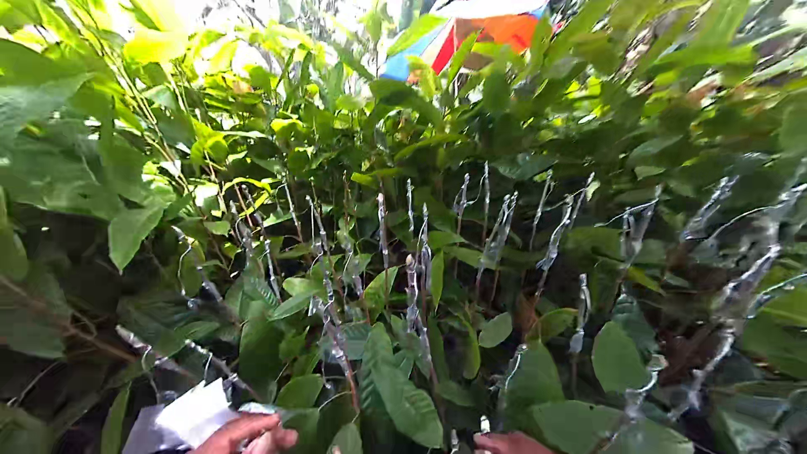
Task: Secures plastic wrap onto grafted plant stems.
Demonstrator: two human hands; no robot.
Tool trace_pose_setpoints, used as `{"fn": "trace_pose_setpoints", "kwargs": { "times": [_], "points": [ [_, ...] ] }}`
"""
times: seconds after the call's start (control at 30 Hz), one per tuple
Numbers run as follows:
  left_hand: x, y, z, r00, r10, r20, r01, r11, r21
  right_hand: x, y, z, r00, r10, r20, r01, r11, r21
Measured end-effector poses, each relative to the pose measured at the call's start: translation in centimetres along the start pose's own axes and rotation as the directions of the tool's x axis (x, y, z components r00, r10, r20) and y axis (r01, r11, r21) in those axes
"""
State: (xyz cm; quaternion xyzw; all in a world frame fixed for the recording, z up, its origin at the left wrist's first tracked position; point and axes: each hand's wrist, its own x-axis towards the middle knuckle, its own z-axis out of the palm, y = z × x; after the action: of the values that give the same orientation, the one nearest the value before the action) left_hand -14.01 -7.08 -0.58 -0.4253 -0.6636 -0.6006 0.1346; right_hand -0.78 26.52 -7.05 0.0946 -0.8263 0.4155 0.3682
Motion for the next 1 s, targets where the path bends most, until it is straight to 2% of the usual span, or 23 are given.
{"fn": "trace_pose_setpoints", "kwargs": {
  "times": [0.3, 0.57, 0.73, 0.83, 1.0],
  "points": [
    [-0.7, 0.9, -0.1, 1.0, -0.004, -0.02, 0.004, 1.0, -0.021, -0.1, 0.1, -1.4, 1.0, 0.012, 0.001, -0.012, 1.0, -0.016],
    [-1.1, 0.6, -0.3, 1.0, -0.002, -0.016, 0.002, 1.0, -0.009, -0.5, 0.1, -0.7, 1.0, -0.024, -0.014, 0.024, 1.0, 0.006],
    [-1.4, 0.0, -1.2, 1.0, -0.017, -0.022, 0.018, 0.999, 0.045, -0.5, 0.3, -0.9, 0.995, -0.083, -0.056, 0.078, 0.993, -0.088],
    [-3.0, -1.3, -2.3, 0.992, -0.116, -0.058, 0.114, 0.993, -0.032, -1.5, -0.1, -1.1, 1.0, -0.019, -0.001, 0.019, 1.0, 0.001],
    [-3.6, -1.5, -1.8, 0.991, -0.116, -0.072, 0.113, 0.993, -0.035, -1.7, 0.8, -0.9, 1.0, 0.029, -0.005, -0.028, 0.995, 0.099]
  ]
}}
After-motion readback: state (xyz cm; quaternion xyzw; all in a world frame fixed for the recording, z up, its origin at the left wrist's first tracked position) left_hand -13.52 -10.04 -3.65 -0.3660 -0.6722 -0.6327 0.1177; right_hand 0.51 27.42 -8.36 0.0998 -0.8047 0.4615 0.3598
